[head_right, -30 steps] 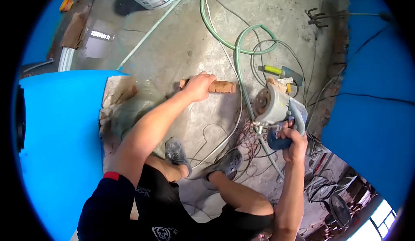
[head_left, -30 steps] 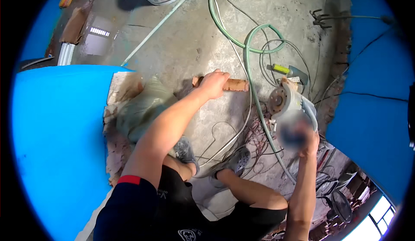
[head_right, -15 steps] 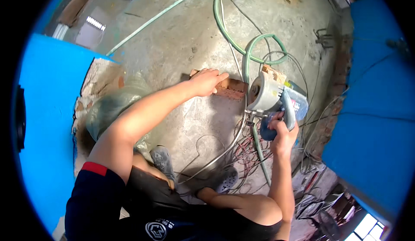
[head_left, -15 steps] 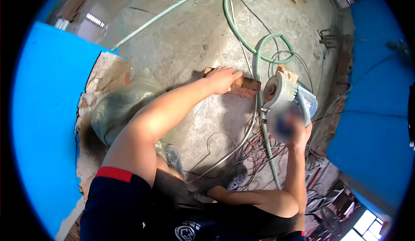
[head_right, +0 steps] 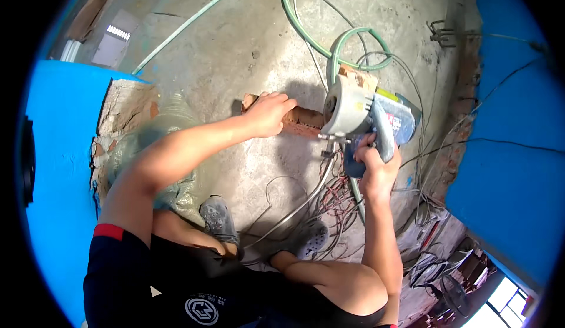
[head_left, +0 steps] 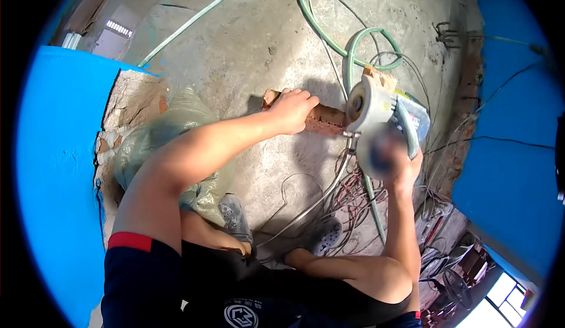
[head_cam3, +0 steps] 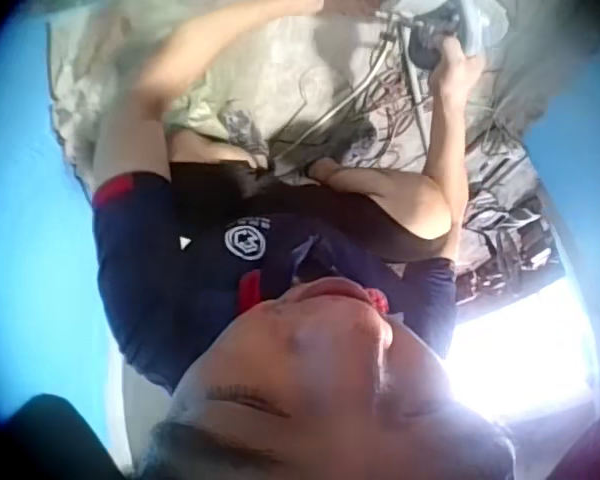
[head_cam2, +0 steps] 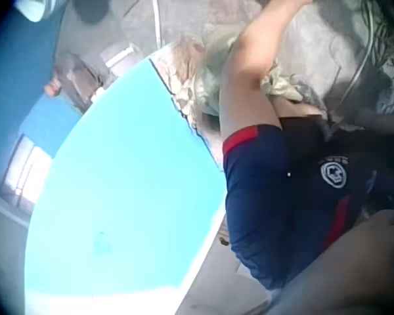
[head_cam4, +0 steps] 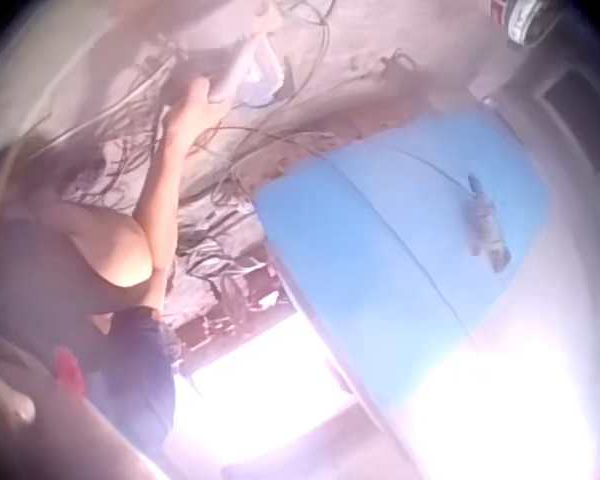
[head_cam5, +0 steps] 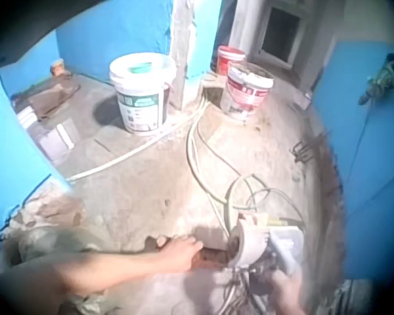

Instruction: The person marks a brick with a pen, moves to another area, and uses a handheld power saw to cut the brick into several pieces.

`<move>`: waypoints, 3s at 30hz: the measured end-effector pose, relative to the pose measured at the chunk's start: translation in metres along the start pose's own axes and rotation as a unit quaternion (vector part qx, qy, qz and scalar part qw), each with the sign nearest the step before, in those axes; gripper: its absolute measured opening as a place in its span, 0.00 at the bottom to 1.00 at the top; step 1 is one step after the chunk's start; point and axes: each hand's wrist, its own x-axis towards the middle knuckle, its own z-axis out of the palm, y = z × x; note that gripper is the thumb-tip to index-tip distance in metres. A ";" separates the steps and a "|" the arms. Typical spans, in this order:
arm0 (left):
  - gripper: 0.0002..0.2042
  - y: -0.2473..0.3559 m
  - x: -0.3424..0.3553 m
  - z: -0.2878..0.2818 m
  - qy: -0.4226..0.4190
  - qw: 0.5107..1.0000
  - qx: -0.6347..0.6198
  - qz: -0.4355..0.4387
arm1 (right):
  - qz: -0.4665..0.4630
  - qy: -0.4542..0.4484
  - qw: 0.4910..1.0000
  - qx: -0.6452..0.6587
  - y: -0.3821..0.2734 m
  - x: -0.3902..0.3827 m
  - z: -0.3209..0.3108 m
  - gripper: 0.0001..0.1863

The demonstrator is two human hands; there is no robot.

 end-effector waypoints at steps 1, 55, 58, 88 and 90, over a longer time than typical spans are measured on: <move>0.22 0.000 -0.004 0.001 0.017 1.000 0.015 0.004 | -0.007 -0.013 1.000 0.005 0.003 0.004 0.003 0.08; 0.14 0.001 -0.028 0.026 0.087 0.995 0.018 0.036 | 0.024 0.007 0.995 -0.095 0.033 -0.021 0.032 0.07; 0.14 0.000 -0.029 0.026 0.067 0.997 0.035 0.024 | 0.039 0.019 0.996 -0.073 0.034 -0.025 0.036 0.07; 0.51 -0.016 -0.030 -0.059 -0.071 0.995 0.042 -0.059 | 0.044 0.057 0.994 -0.080 -0.021 -0.056 -0.003 0.08; 0.52 -0.042 -0.041 -0.084 -0.132 0.986 0.006 -0.104 | 0.048 0.057 0.996 -0.049 -0.020 -0.056 -0.013 0.08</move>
